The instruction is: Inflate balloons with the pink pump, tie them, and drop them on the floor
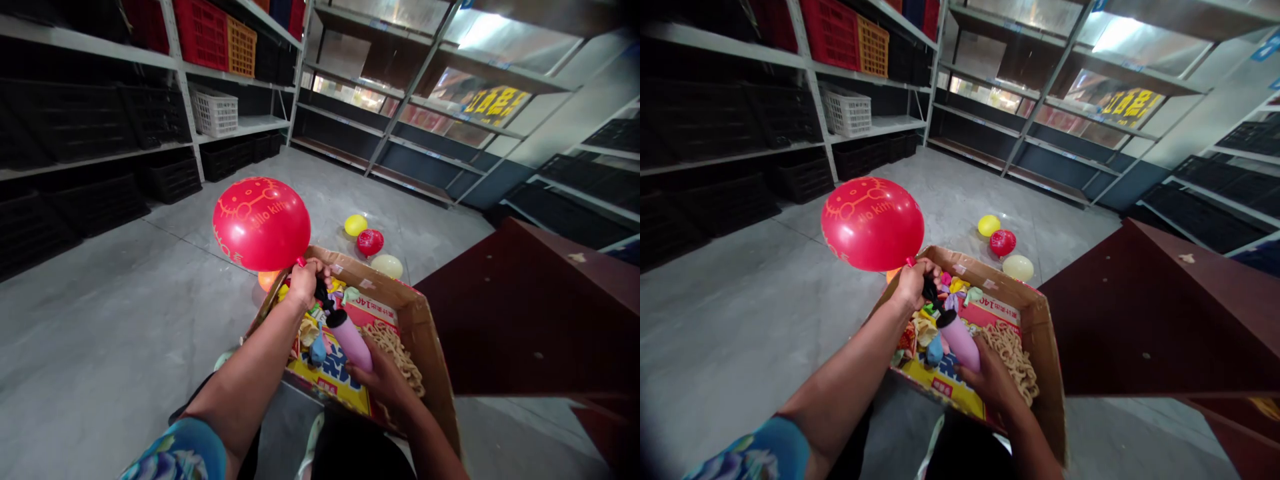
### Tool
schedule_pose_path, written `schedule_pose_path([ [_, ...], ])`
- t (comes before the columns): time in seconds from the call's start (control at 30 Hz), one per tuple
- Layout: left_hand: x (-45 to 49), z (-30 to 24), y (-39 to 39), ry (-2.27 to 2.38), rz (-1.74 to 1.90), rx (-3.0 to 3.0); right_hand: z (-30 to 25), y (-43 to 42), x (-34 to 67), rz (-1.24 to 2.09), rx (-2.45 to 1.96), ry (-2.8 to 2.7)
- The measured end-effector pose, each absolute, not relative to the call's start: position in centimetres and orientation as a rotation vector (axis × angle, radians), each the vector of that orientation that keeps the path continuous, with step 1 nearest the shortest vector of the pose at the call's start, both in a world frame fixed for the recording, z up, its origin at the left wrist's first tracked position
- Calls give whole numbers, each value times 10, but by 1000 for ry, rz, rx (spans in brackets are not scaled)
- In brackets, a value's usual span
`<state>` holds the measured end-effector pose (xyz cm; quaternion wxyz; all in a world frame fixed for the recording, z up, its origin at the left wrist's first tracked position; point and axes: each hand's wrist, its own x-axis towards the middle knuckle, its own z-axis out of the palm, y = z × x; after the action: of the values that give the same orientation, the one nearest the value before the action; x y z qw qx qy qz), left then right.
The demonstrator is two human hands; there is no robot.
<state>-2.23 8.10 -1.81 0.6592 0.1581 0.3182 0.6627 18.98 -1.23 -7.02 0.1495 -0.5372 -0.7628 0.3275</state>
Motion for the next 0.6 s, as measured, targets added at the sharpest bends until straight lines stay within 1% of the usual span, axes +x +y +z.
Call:
schedule_pose_path([
  [0.13,-21,-17,80,705,1479,361,-62,0,175,989,-1520,-2216],
  [0.23,-19,-18,80,704,1497,394,-54,7,162,1021,-1421,-2200],
  [0.37,-9,-21,78,699,1525,417,-43,18,134,776,-1337,-2162],
  [0.5,-5,-25,77,700,1563,450,-36,24,115,622,-1485,-2185],
  [0.6,-15,-24,82,746,1553,424,-41,23,118,558,-1537,-2207],
])
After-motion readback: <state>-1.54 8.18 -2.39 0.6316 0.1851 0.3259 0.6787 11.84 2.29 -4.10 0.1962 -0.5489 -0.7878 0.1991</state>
